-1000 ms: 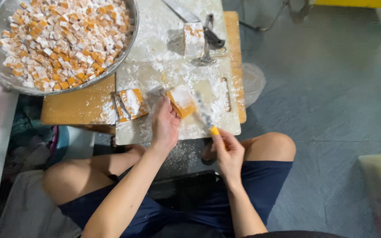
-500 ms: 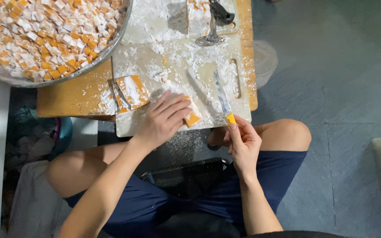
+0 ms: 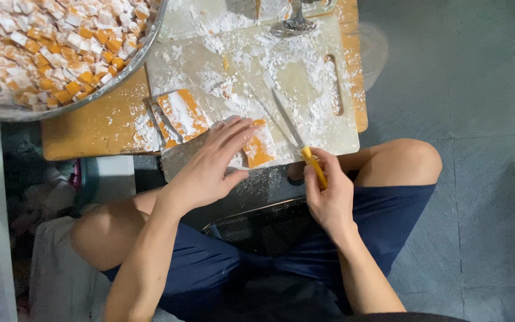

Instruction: The person dices orange-colored food blocks on a flour-dusted cutting board using a knife, then places the pieces into a large metal bowl containing diced food.

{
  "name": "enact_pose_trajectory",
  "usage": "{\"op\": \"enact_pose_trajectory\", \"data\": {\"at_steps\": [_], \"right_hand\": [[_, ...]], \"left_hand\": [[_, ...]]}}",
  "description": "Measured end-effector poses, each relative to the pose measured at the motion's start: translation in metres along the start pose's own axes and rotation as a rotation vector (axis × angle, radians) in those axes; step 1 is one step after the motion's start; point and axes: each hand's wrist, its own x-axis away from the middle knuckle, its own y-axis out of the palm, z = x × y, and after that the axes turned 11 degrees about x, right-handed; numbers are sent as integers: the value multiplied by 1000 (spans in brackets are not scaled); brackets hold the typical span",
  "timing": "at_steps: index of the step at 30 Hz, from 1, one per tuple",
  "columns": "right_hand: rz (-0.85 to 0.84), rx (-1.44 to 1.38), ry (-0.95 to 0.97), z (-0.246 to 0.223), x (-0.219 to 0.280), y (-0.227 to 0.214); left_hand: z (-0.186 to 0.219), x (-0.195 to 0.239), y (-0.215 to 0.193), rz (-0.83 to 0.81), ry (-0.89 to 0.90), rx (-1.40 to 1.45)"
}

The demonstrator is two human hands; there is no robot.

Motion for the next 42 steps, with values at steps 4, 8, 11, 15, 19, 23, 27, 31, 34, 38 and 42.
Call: {"op": "enact_pose_trajectory", "data": {"at_steps": [4,8,11,15,19,23,27,31,34,38,42], "right_hand": [[-137,315,0,-22,8,-2],[-220,477,-92,-24,12,3],[-104,503,-153,-27,16,8],[-20,524,-221,-38,18,9],[10,523,-298,-38,17,11],[38,570,-343,-38,15,14],[21,554,-336,-40,14,11],[1,535,-338,-42,11,7],[-8,528,-343,-44,10,5],[-70,558,-351,-42,15,1],[-74,590,-353,-35,18,12]], "left_hand": [[-5,-4,16,100,0,-38],[-16,-14,32,276,84,-91],[-25,-20,33,305,121,-131],[-27,-20,32,303,95,-77],[-30,-18,38,354,130,-103],[-38,-18,41,372,167,-133],[-37,-19,41,374,173,-127],[-36,-19,40,362,160,-128],[-36,-19,41,366,160,-141],[-27,-19,33,366,199,-157],[-29,-19,34,374,221,-169]]}}
